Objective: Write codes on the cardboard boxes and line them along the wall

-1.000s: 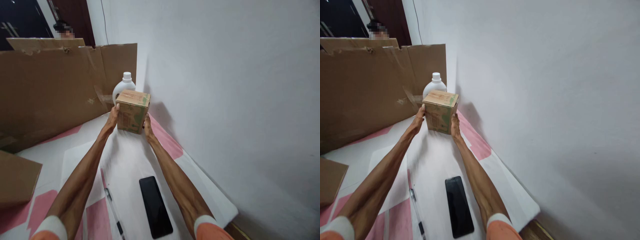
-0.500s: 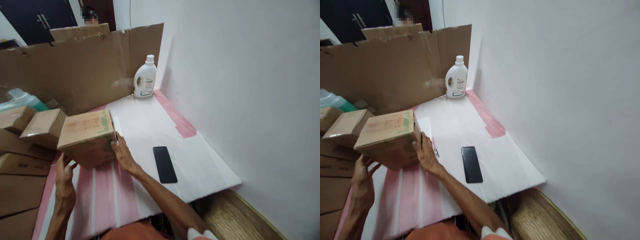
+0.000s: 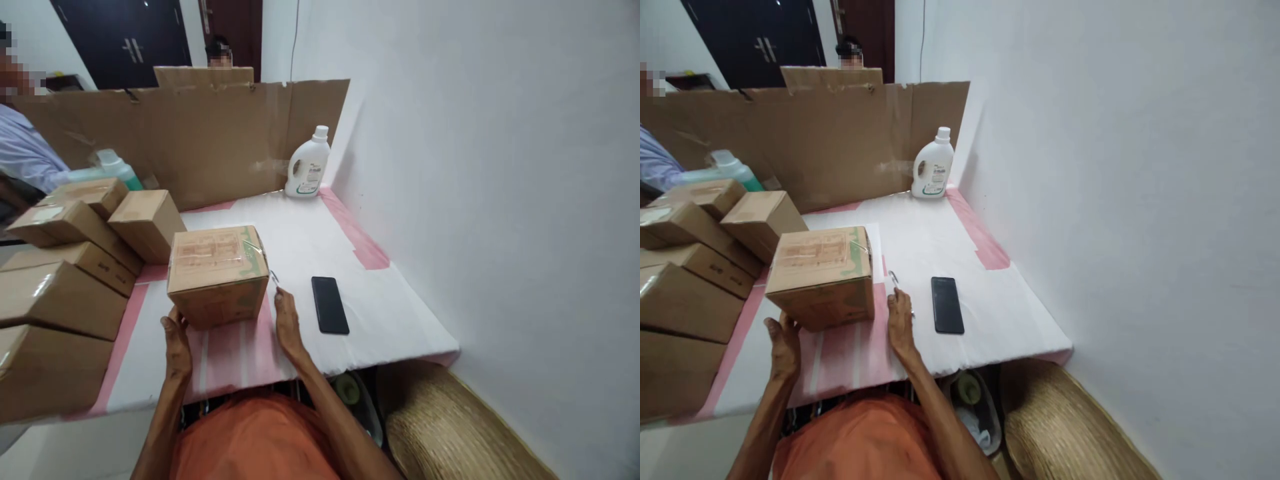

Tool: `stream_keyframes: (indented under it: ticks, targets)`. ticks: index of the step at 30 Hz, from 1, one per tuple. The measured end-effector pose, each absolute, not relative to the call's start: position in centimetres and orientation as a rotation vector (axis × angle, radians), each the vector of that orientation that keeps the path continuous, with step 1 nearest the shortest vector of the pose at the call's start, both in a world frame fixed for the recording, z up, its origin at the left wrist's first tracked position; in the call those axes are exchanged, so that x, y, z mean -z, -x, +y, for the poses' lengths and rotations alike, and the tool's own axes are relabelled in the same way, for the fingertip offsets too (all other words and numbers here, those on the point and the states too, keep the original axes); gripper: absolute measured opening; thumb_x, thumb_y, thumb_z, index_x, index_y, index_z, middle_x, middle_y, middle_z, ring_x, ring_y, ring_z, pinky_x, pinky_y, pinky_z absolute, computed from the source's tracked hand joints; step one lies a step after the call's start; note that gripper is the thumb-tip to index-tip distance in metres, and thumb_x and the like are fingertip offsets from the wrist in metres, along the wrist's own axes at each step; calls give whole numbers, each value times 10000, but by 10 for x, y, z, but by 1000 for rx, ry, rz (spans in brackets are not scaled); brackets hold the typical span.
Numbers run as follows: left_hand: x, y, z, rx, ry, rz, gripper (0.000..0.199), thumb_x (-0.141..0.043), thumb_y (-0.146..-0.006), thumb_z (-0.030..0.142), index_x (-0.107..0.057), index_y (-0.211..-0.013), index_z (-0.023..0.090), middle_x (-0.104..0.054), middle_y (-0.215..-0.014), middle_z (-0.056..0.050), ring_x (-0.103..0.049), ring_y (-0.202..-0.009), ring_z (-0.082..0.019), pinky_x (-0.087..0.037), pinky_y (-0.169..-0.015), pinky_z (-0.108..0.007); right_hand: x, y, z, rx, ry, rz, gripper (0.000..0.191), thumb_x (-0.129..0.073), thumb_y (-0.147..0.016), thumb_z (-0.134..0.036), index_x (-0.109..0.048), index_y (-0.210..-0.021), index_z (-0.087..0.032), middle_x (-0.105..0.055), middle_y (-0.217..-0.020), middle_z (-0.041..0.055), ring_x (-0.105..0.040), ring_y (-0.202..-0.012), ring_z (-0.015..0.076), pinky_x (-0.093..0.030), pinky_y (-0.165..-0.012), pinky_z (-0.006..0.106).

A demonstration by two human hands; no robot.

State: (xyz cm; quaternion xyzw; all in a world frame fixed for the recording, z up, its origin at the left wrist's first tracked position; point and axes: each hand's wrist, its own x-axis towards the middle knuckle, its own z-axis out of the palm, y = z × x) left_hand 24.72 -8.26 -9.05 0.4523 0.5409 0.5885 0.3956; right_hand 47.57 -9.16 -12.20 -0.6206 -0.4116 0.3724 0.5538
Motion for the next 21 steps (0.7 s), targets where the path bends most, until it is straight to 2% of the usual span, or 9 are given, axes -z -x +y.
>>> stream_keyframes:
  ticks: [3, 6, 8, 11, 14, 18, 21]
  targets:
    - [100, -249, -84, -1493, -1133, 1342, 954, -189, -891, 917, -626, -1400, 239, -634, -1458, -124, -514, -1437, -309, -410, -1188, -481, 116, -496, -86, -885, 1448, -1028, 850, -393, -952, -815, -527, -1481, -164, -544, -1516, 212, -467, -1454, 349, -306, -1248, 577]
    - [106, -248, -89, -1429, -1159, 1359, 942, -204, -906, 901, -615, -1421, 227, -632, -1462, -127, -501, -1457, -296, -338, -1257, -488, 113, -492, -93, -1031, 1283, -1243, 813, -616, -935, -686, -426, -1590, -244, -451, -1638, 152, -422, -1519, 314, -330, -1253, 524]
    - [106, -247, -97, -1388, -1188, 1389, 949, -225, -903, 901, -607, -1435, 215, -633, -1455, -141, -528, -1429, -309, -352, -1248, -506, 114, -480, -99, -1093, 1173, -1358, 833, -682, -915, -641, -401, -1613, -286, -424, -1668, 113, -384, -1546, 303, -311, -1266, 510]
    - [98, -244, -118, -1351, -1343, 1443, 876, -262, -950, 839, -544, -1510, 226, -583, -1500, -163, -565, -1379, -333, -464, -1142, -530, 114, -468, -101, -1104, 1116, -1282, 686, -545, -989, -670, -497, -1557, -289, -540, -1584, 88, -470, -1480, 285, -324, -1258, 483]
    - [77, -247, -149, -1214, -1825, 1593, 722, -452, -1006, 647, -422, -1606, 246, -591, -1434, -165, -590, -1308, -334, -510, -1064, -535, 108, -475, -94, -1193, 1112, -1137, 670, -516, -969, -743, -647, -1407, -254, -661, -1445, 89, -570, -1363, 293, -401, -1195, 458]
    - [46, -267, -182, -1074, -2482, 1622, 773, -640, -972, 415, -325, -1652, 227, -659, -1169, -134, -637, -1039, -293, -552, -891, -443, 100, -501, -83, -1318, 1143, -1072, 723, -507, -914, -829, -738, -1230, -221, -746, -1291, 100, -652, -1194, 302, -500, -1052, 470]
    - [33, -286, -191, -1055, -2717, 1487, 831, -659, -966, 308, -245, -1677, 186, -669, -1128, -133, -619, -1015, -277, -525, -895, -404, 99, -512, -80, -1365, 1150, -1048, 735, -485, -913, -839, -751, -1191, -213, -765, -1240, 100, -666, -1157, 302, -507, -1022, 473]
